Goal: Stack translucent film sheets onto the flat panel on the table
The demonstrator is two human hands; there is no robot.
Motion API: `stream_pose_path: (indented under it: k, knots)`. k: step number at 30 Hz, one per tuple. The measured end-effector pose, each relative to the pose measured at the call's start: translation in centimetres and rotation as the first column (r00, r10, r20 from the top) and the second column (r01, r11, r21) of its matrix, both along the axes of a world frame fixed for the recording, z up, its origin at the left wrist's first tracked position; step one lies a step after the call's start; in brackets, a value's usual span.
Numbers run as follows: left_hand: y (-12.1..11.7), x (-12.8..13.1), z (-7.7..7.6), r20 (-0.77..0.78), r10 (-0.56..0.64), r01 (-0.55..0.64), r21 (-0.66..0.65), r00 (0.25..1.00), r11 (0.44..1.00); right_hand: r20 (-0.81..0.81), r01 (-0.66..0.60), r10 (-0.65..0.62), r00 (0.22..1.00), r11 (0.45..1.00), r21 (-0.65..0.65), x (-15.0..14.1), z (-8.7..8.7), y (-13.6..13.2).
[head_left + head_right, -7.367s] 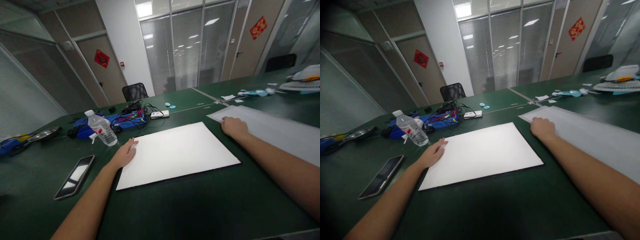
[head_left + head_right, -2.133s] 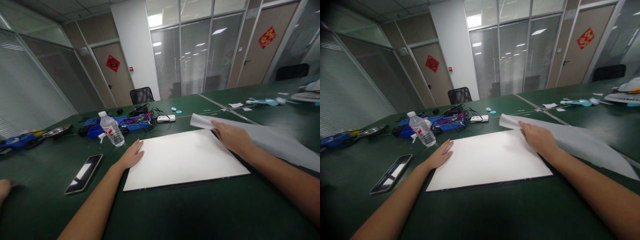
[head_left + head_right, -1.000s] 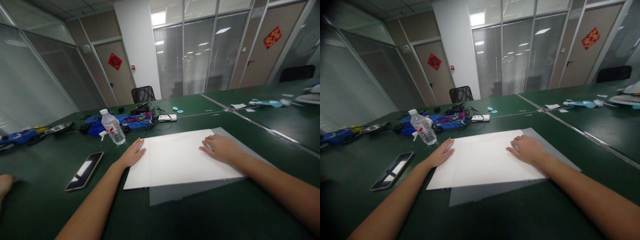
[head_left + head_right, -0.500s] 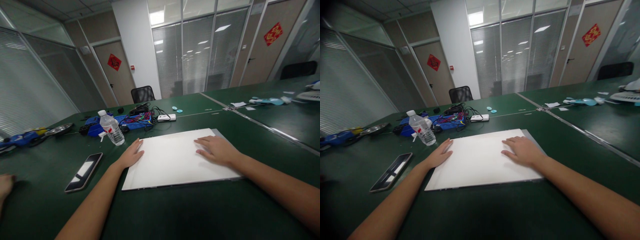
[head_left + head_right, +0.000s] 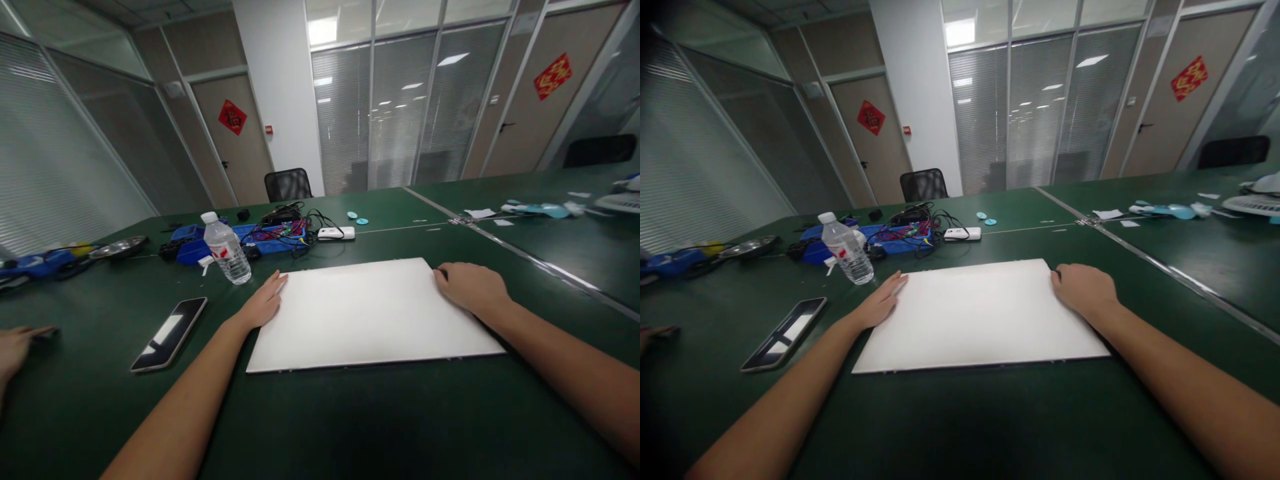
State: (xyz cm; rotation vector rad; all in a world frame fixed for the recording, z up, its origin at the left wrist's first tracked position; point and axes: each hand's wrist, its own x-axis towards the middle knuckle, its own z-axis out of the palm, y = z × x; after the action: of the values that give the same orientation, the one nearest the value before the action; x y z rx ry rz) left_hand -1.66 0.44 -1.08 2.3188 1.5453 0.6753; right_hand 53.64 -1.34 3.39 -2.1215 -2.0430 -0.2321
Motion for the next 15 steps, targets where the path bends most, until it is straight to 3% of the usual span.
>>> stream_pose_path:
  k: [9, 15]
  knots:
    - [-0.5, 0.7, 0.5, 0.006, 0.047, -0.047, -0.026, 0.999, 0.999, -0.066, -0.033, 0.03, 0.997, 0.998, -0.044, 0.1, -1.4, 0.9]
    - [-0.9, 1.4, 1.2, -0.043, 0.065, -0.066, -0.019, 0.997, 0.998, -0.253, -0.066, 0.059, 0.966, 0.998, -0.021, 0.2, -1.9, 1.5]
